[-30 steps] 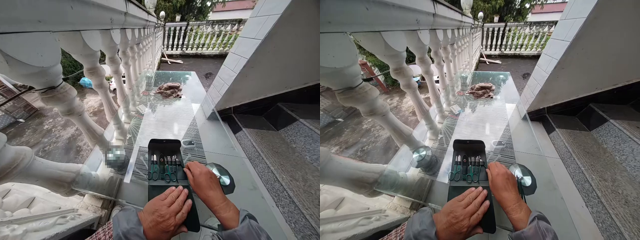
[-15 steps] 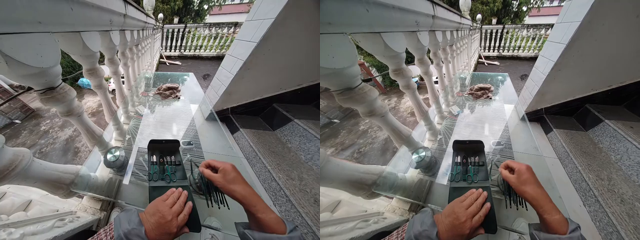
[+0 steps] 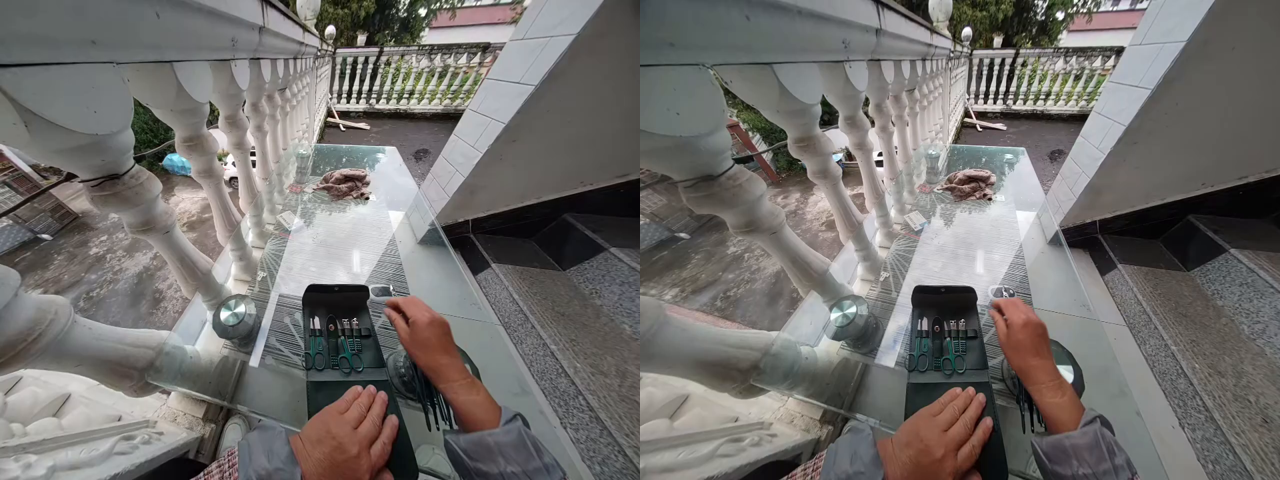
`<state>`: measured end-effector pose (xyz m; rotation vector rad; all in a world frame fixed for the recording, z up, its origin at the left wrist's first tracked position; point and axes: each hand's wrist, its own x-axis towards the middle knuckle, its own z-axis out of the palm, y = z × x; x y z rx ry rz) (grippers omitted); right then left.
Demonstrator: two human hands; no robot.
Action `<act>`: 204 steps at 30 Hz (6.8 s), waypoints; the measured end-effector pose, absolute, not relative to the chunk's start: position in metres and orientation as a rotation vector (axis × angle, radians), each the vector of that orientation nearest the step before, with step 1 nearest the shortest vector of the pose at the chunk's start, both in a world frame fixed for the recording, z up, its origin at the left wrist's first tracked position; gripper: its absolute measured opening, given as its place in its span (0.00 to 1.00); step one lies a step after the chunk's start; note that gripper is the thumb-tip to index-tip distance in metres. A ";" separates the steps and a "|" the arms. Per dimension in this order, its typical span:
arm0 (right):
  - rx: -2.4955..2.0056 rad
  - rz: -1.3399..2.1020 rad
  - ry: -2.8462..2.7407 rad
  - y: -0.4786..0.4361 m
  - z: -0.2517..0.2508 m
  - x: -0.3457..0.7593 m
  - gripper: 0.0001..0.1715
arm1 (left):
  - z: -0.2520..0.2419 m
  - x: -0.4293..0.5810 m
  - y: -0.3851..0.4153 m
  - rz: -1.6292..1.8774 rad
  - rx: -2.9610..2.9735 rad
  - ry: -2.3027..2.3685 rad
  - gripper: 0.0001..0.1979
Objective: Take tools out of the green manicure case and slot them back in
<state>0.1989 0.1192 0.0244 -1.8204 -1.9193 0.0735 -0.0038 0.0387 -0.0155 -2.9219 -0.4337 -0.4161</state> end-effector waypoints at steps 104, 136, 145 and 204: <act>-1.632 -0.335 -2.050 0.098 0.019 0.207 0.13 | -0.015 -0.009 0.022 -0.473 -2.783 -0.367 0.25; -1.672 0.590 -2.094 0.068 0.021 0.126 0.08 | -0.006 -0.005 0.023 -0.532 -2.909 -0.354 0.22; -1.751 0.643 -1.854 0.079 0.025 0.126 0.11 | -0.017 -0.004 0.020 -0.537 -2.854 -0.378 0.22; -1.912 -0.135 -1.662 0.131 0.018 0.185 0.13 | -0.017 -0.006 0.010 -0.451 -2.665 -0.557 0.25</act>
